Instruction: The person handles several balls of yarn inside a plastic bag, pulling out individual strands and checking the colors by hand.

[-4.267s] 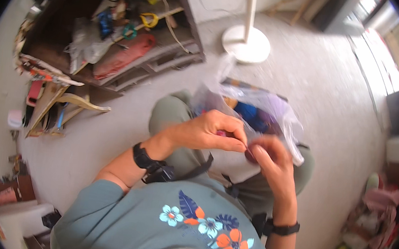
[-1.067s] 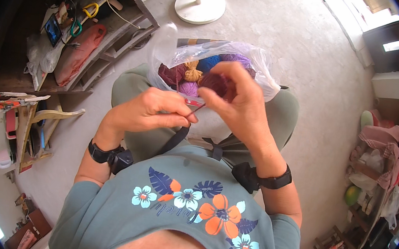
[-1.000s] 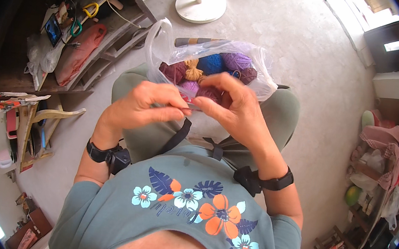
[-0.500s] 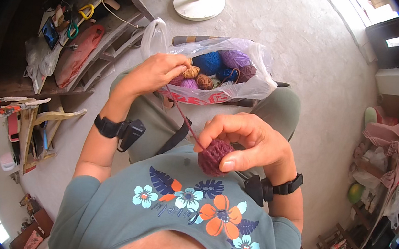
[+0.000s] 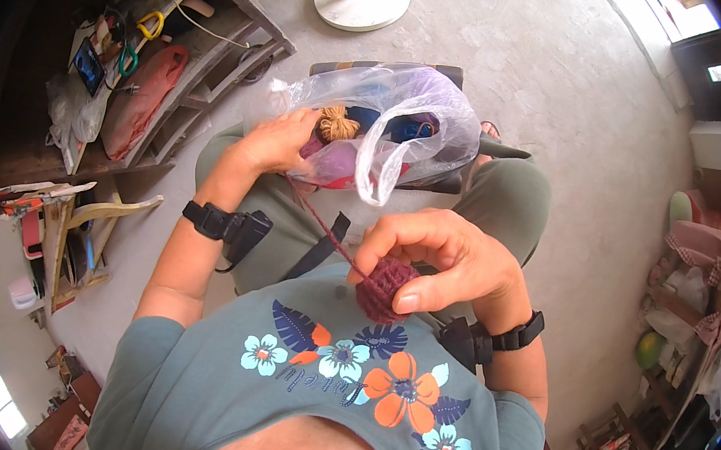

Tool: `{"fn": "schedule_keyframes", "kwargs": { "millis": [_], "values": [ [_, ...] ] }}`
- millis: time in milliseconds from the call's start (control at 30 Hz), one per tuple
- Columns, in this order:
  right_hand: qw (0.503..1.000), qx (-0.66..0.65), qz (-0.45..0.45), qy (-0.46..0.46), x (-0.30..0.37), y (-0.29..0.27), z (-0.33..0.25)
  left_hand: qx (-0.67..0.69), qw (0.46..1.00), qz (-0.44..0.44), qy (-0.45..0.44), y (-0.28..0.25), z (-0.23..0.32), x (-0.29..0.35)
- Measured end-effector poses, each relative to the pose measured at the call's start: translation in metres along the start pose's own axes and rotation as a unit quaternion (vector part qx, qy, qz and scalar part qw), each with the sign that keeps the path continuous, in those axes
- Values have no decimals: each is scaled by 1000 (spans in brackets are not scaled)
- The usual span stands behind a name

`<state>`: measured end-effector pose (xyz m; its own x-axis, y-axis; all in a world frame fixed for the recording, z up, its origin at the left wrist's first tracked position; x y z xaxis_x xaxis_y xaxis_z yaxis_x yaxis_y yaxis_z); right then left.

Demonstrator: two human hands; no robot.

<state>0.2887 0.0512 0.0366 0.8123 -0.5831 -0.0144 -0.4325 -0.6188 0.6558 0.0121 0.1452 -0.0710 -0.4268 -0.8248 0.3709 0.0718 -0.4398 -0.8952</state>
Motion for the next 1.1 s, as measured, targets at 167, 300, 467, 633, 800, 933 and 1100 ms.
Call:
{"fn": "schedule_keyframes", "kwargs": {
  "millis": [167, 300, 467, 633, 800, 933, 1100],
  "values": [
    [1000, -16, 10, -12, -2, -2, 1, 10, 998, -58, -13, -1, 3, 3],
    [996, 14, 60, -59, -2, 2, -1, 83, 995, 39, 38, -41, 29, 16],
    [995, 20, 91, -38, 1, 4, -8, 163, 980, 40, 108, -35, 56, -8],
    [977, 59, 157, -129, 6, 3, -7, 210, 944, 197, 163, 11, 65, -42],
    [959, 120, 234, -108, 7, 7, -10, 259, 945, 75, 187, -13, 57, -20],
    [966, 111, 224, -64, -6, 21, -9, 465, 864, 112, 154, -62, 64, 31],
    [971, 103, 212, -33, -32, 39, -9, 720, 675, -19, 159, -74, 68, 90]
  ]
}}
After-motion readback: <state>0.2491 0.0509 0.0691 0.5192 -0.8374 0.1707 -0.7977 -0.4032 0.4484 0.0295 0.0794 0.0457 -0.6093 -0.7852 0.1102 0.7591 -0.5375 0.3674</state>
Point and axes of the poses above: each hand's wrist, its own x-axis away from the middle knuckle, its own y-axis out of the palm, z = x × y, the point moved 1 cm from there along -x, towards the middle knuckle, and after that the axes turned 5 degrees about z, right-handed, at the moved point
